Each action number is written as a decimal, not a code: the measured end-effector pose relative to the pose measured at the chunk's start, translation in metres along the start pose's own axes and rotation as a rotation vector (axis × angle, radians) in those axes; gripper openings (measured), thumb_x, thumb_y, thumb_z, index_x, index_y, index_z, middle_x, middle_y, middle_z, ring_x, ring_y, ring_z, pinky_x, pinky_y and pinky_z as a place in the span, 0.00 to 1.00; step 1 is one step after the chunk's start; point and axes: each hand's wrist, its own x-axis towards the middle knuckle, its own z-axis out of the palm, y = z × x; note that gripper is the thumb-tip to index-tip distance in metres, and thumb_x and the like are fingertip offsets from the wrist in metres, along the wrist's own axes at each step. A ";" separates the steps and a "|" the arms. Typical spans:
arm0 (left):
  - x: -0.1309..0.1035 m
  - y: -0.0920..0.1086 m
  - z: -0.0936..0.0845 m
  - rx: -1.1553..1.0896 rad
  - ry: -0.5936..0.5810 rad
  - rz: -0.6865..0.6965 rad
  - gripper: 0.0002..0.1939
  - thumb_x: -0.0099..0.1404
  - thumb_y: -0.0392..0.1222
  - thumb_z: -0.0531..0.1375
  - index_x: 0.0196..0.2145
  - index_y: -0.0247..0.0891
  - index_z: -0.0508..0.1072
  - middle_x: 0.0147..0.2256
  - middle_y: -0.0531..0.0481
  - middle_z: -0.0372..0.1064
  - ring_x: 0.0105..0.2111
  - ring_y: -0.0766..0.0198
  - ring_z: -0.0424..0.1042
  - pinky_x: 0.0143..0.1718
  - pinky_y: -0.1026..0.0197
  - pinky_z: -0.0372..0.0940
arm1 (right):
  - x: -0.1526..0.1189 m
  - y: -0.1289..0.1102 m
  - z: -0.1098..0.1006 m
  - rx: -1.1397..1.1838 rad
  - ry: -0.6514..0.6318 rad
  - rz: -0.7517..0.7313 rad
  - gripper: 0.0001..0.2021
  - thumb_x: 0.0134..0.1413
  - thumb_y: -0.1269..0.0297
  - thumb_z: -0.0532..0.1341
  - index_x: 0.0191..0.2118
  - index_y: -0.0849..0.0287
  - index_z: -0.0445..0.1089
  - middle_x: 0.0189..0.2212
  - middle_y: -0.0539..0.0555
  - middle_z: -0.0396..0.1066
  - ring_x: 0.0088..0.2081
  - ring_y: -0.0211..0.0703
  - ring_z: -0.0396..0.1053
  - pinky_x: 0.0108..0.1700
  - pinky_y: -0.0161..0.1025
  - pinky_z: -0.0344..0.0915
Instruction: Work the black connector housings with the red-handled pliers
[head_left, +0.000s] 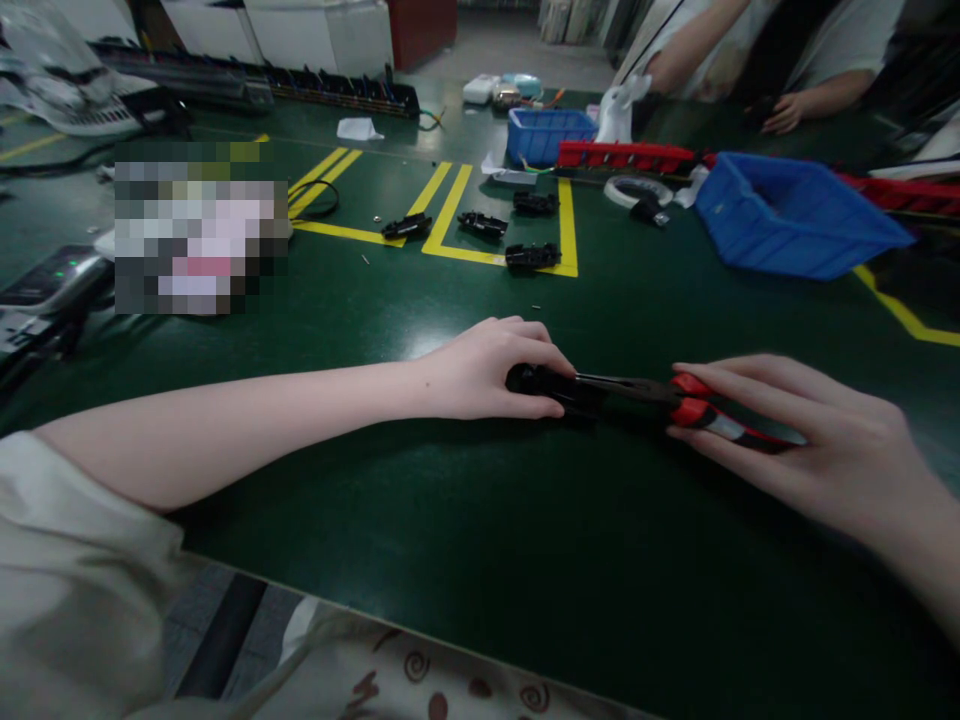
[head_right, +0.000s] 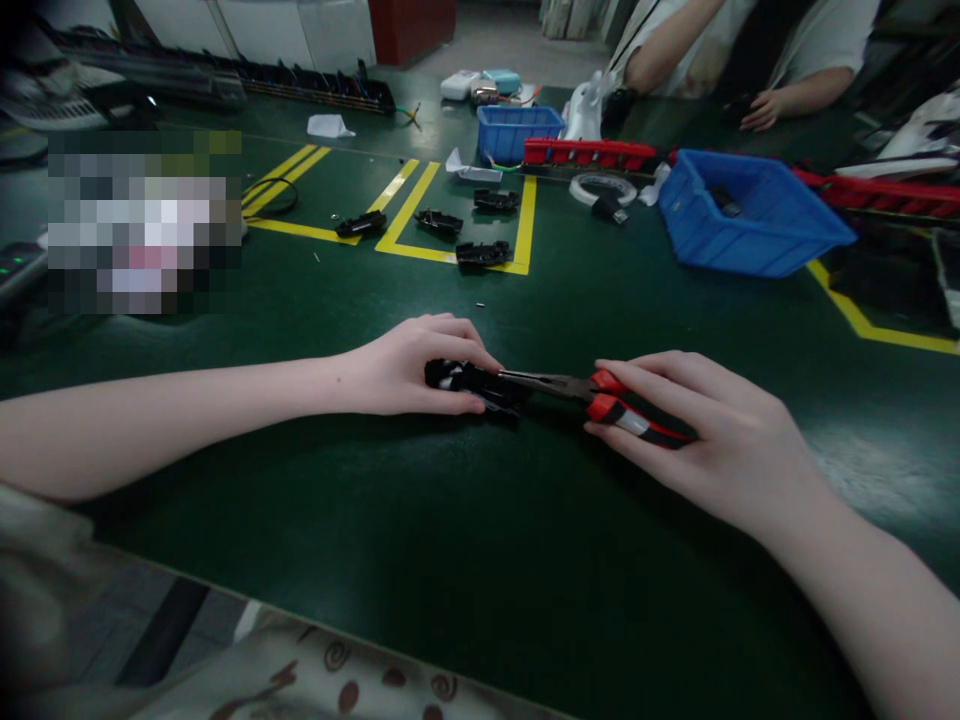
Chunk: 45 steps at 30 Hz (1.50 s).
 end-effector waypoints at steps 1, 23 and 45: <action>0.000 0.000 0.000 -0.007 0.000 -0.002 0.15 0.67 0.44 0.67 0.49 0.38 0.80 0.46 0.44 0.76 0.46 0.57 0.74 0.49 0.54 0.66 | 0.000 0.000 0.000 0.000 0.005 -0.003 0.19 0.66 0.56 0.62 0.58 0.57 0.71 0.46 0.60 0.75 0.41 0.50 0.77 0.41 0.45 0.74; 0.000 0.002 -0.001 0.086 -0.017 0.032 0.18 0.69 0.43 0.65 0.55 0.38 0.75 0.48 0.44 0.77 0.47 0.57 0.74 0.50 0.55 0.65 | 0.001 -0.003 0.002 0.050 -0.050 0.129 0.24 0.63 0.52 0.61 0.63 0.44 0.70 0.49 0.58 0.77 0.43 0.59 0.77 0.41 0.56 0.76; -0.002 0.000 -0.001 0.336 -0.041 0.107 0.19 0.75 0.47 0.59 0.59 0.43 0.75 0.51 0.43 0.77 0.47 0.57 0.75 0.46 0.57 0.69 | -0.001 0.012 0.001 -0.119 -0.050 0.090 0.24 0.63 0.50 0.59 0.60 0.54 0.70 0.48 0.64 0.75 0.43 0.61 0.74 0.41 0.55 0.70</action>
